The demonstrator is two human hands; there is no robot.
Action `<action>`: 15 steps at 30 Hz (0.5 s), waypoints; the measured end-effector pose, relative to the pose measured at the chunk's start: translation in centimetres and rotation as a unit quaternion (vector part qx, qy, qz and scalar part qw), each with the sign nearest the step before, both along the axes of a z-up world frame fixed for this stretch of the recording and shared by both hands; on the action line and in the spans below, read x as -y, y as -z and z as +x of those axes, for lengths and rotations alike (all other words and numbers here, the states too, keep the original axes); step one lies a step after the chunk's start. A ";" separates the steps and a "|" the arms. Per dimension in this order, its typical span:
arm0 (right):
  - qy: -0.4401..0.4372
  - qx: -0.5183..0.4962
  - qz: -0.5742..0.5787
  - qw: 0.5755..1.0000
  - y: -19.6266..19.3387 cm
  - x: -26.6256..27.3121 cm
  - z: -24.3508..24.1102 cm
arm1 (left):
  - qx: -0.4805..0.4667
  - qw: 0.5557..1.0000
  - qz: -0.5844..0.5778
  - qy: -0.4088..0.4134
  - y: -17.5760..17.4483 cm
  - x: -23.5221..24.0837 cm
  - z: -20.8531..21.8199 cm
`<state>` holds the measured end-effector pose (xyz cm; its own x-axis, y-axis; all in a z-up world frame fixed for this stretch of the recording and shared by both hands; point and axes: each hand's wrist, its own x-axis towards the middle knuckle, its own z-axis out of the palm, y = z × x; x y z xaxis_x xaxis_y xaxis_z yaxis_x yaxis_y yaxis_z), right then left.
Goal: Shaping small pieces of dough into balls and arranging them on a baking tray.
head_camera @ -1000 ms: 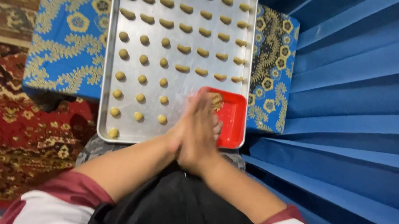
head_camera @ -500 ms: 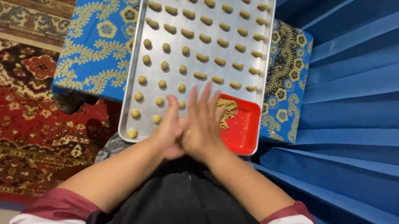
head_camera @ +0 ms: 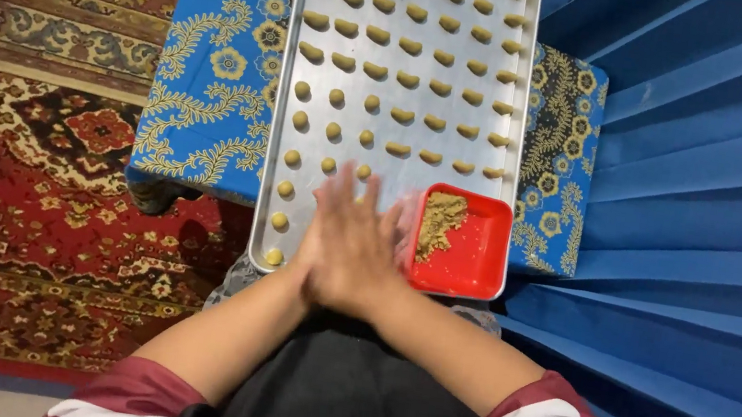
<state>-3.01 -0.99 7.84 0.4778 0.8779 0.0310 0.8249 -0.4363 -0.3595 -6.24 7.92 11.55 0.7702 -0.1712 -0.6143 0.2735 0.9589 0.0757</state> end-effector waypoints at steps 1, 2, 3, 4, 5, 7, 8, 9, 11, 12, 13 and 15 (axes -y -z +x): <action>0.004 -0.001 -0.001 1.000 -0.2 0.2 -0.1 | -0.001 1.000 -0.001 0.004 -0.5 -0.4 -0.1; -0.007 -0.023 -0.030 0.999 -0.4 0.2 0.1 | -0.001 1.000 0.007 -0.020 -1.0 -0.9 -0.1; -0.017 -0.046 -0.059 0.997 -0.6 0.2 0.1 | -0.001 0.999 0.015 -0.044 -1.4 -1.5 0.0; -0.020 -0.048 -0.061 0.997 -0.5 0.4 1.4 | -0.003 0.999 0.012 -0.048 -1.2 -1.9 0.1; 0.039 -0.102 -0.067 0.992 -0.4 0.6 2.6 | 0.016 0.999 -0.034 -0.004 -0.9 -2.2 0.2; 0.099 -0.162 -0.075 0.979 0.1 0.7 3.7 | 0.029 0.995 -0.084 0.040 0.5 -2.0 0.0; 0.091 -0.142 -0.066 0.983 0.2 0.5 4.2 | 0.029 0.996 -0.080 0.030 1.5 -1.6 0.2; 0.084 -0.123 -0.057 0.987 0.2 0.3 4.6 | 0.029 0.996 -0.077 0.019 2.5 -1.2 0.5; 0.056 -0.076 -0.077 0.993 -2.6 -2.1 1.7 | 0.026 0.996 -0.078 0.021 2.3 -1.1 0.6; 0.021 -0.027 -0.095 0.995 -4.0 -3.5 0.4 | 0.024 0.997 -0.075 0.017 2.2 -1.3 0.8; 0.018 -0.027 -0.094 0.995 -2.0 -2.7 -0.3 | 0.024 0.997 -0.074 0.014 1.9 -1.5 0.9; -0.084 -0.008 0.137 0.987 2.0 -1.4 -1.8 | 0.016 0.998 -0.065 0.003 1.4 -2.2 1.0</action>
<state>-4.86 0.44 5.79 0.3280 0.9049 0.2712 0.8709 -0.1785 -0.4579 -5.26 10.12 10.12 0.7874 -0.2529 -0.5621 0.2793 0.9594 -0.0404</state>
